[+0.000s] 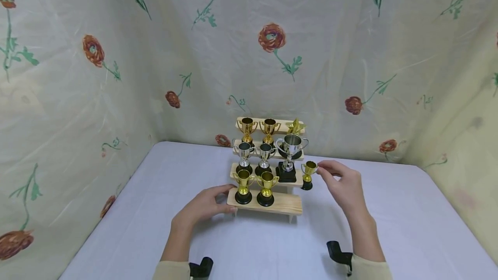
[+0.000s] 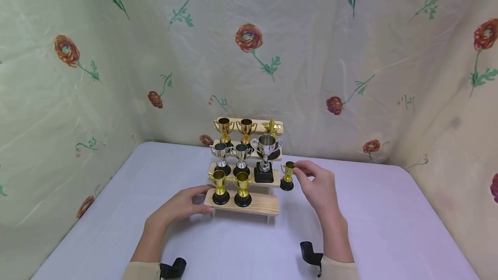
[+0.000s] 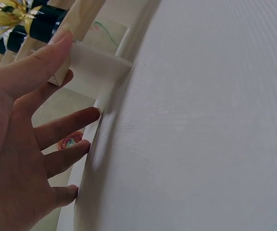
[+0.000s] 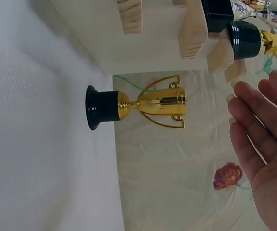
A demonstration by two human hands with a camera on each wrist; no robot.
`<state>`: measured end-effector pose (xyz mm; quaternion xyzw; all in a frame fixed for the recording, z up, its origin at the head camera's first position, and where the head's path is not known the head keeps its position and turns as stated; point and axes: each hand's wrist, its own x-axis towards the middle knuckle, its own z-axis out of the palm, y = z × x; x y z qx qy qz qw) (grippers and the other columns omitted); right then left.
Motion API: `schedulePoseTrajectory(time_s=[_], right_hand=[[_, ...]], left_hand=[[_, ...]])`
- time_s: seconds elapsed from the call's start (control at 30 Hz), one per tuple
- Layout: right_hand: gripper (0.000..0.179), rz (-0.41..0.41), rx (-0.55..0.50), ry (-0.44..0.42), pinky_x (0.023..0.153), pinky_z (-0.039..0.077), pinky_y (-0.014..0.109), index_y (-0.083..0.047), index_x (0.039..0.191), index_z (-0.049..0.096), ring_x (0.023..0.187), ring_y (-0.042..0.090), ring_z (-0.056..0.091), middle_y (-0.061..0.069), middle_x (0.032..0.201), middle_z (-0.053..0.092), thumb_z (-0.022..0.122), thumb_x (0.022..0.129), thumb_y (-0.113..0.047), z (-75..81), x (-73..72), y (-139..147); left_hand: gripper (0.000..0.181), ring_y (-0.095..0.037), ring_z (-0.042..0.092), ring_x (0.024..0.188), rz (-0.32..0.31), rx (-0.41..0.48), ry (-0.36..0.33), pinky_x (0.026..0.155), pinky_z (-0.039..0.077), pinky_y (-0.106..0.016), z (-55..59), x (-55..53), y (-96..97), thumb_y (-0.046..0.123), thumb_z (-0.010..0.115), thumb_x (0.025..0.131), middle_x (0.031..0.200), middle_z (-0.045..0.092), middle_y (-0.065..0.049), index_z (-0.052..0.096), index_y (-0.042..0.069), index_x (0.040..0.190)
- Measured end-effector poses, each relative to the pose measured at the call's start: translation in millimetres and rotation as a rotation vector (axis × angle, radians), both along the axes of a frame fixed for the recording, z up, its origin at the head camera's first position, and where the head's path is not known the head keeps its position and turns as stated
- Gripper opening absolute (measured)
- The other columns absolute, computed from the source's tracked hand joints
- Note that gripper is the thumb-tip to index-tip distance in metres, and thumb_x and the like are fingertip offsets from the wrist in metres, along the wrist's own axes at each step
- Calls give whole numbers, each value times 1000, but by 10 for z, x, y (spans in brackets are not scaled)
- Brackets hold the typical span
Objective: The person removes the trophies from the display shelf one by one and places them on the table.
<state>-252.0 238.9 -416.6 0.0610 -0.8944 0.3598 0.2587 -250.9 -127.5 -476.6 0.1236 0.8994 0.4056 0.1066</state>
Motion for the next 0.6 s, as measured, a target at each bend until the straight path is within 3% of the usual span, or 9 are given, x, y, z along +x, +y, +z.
schedulePoseTrajectory(time_s=[0.13,0.37,0.6], right_hand=[[16,31,-6,20,75,51,15,-11,108,75,85,10,65,4,95,77,70,93,-16,30,28,-42],[16,119,-16,44,74,48,8,-10,107,74,85,2,63,5,96,77,71,92,-12,52,47,-94],[21,197,-3,38,74,50,9,-8,111,73,85,0,63,5,98,77,72,90,-9,60,37,-119]], left_hand=[[71,-28,43,143,6,1,-4,117,34,-57,-9,0,4,49,79,78,146,56,3,55,33,142],[71,-29,43,143,8,2,-7,117,34,-58,-17,-1,9,50,79,77,146,56,3,55,34,141],[69,-28,43,143,6,15,-9,118,33,-58,-13,1,9,49,80,77,146,56,4,55,34,141]])
